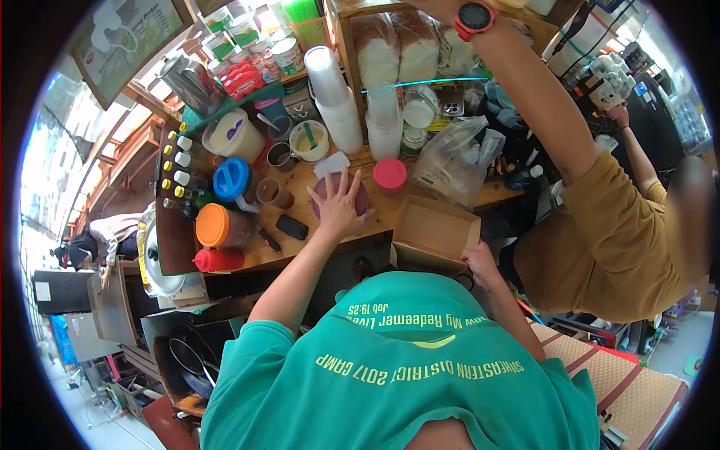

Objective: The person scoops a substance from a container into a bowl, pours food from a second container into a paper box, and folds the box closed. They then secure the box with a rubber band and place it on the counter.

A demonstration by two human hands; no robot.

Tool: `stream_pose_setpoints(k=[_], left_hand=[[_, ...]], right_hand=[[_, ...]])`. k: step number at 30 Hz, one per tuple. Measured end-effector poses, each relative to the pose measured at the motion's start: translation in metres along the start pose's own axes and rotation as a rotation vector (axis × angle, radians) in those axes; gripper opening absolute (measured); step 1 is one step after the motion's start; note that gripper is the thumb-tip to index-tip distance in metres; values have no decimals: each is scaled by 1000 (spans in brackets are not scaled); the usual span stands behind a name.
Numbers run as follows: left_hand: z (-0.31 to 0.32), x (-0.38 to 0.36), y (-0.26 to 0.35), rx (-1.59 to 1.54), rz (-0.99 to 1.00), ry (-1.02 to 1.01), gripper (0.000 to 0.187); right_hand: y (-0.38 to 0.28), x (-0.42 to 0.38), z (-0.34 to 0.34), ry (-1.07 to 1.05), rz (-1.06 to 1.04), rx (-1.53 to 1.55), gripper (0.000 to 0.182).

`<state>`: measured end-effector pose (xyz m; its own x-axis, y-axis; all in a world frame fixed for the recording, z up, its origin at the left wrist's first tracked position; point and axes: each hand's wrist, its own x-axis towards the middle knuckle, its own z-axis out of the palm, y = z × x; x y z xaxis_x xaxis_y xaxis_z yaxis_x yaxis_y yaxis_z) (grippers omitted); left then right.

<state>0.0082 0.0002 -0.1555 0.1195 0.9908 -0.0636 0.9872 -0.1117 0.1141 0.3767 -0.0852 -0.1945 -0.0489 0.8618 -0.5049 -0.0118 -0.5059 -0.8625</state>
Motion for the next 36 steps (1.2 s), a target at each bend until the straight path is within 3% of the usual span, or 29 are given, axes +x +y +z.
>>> stream_pose_setpoints(k=[10,12,13,17,21,23,25,26,28,31,34,36], left_hand=[[-9,-2,-6,-176,-27,65,72],[-31,3,-25,-592,-1,277,59],[-45,5,-31,-595,6,272,59],[-66,25,-68,-362,-332,399,44],[-13,49,-121,-315,-504,276,53],[-10,38,-116,-297,-546,262,56],[-26,14,-95,-213,-644,380,54],[-21,2,-95,-302,-553,557,43],[6,-19,-99,-382,-530,568,37],[56,-24,-106,-487,-489,658,29],[87,-14,-111,-823,-605,345,41],[106,-11,-106,-938,-624,388,46]], right_hand=[[-10,6,6,-1,-42,-32,52],[-25,4,9,-2,-10,-40,47],[-28,0,11,3,36,-46,42],[-23,11,19,44,20,151,32],[-30,36,34,30,-28,261,38],[-45,43,52,21,-32,266,41],[-64,52,75,83,114,448,44],[-64,64,83,80,117,443,44],[-57,84,98,-23,227,338,46],[-56,96,137,-181,146,283,46],[-57,105,166,-279,163,293,46],[-55,107,178,-280,196,308,45]])
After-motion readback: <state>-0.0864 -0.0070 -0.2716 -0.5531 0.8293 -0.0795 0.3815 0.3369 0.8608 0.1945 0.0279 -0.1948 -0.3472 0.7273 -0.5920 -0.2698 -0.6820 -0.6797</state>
